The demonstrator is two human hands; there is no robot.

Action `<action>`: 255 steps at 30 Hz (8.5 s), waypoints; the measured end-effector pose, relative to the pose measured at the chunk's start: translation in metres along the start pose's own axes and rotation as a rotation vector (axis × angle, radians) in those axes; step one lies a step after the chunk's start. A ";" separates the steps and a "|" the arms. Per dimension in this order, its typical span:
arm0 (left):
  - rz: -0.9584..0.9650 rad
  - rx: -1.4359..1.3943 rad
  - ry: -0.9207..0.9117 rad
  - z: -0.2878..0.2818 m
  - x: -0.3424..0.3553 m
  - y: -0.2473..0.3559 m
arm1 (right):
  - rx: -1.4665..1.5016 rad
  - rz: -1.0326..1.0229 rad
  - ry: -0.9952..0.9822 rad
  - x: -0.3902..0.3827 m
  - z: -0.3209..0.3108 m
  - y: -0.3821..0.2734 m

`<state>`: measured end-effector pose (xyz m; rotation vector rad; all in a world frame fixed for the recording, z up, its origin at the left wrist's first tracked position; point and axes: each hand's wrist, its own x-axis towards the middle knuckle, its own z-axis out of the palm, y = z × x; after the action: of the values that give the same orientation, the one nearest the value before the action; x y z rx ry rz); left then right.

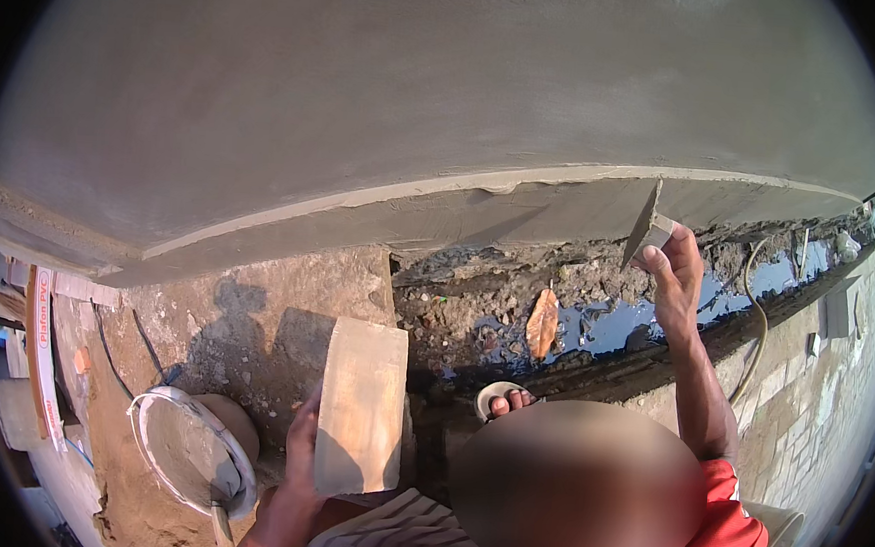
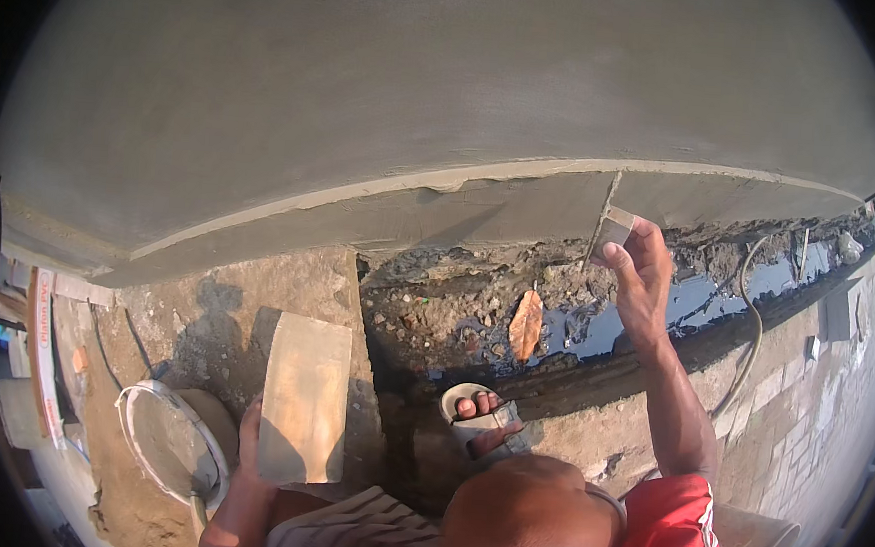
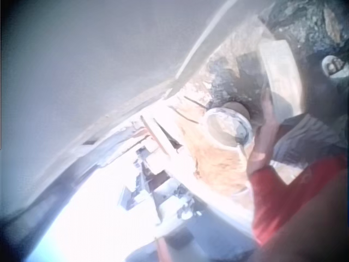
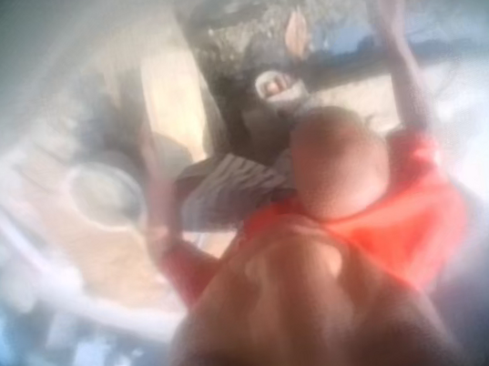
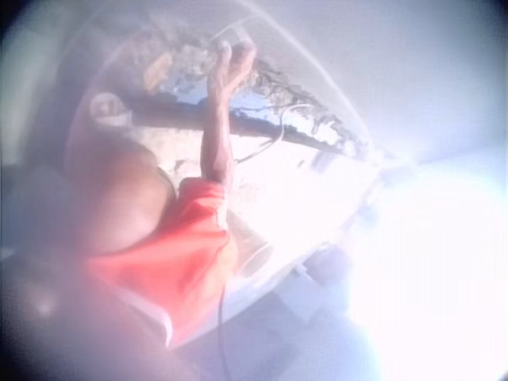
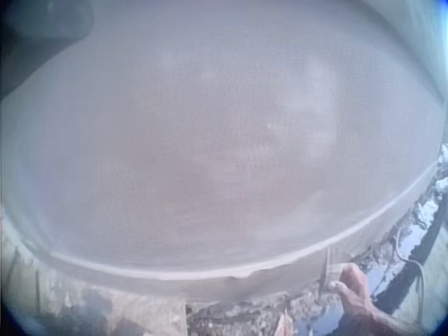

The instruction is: The person uses a trowel and a wooden float to apply and smooth cement plaster on a vertical wall. They repeatedly scoop plaster from a bucket and spread it along the wall's edge, refining the surface with the float.

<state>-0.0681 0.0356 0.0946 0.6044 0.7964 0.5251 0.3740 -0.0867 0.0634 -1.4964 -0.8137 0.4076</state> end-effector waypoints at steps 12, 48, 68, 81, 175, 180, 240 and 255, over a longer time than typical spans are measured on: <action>0.068 -0.024 0.195 0.000 -0.035 0.010 | 0.346 -0.118 0.303 0.002 0.160 0.025; -0.014 0.013 0.158 0.002 0.003 0.008 | 0.865 -0.062 0.357 0.012 0.007 0.038; -0.018 0.046 0.199 -0.022 0.019 -0.004 | -0.414 -0.186 0.303 -0.025 0.037 0.069; -0.039 0.004 0.136 -0.001 0.046 -0.008 | -0.822 -0.388 -0.371 0.086 -0.059 -0.076; -0.011 -0.014 0.167 -0.028 0.022 -0.010 | 0.260 -0.120 0.245 0.001 0.146 0.024; 0.058 0.015 0.140 -0.011 0.009 0.000 | 0.539 0.038 -0.127 -0.022 0.194 0.020; 0.073 -0.033 0.112 0.000 -0.052 0.033 | -0.751 -0.329 -0.431 0.048 0.077 -0.101; 0.169 0.021 0.149 0.005 -0.050 0.029 | -0.702 -0.702 -0.708 0.060 0.250 -0.086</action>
<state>-0.1002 0.0232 0.1418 0.6616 0.8966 0.7238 0.2211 0.1271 0.1314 -1.5590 -2.1263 0.0975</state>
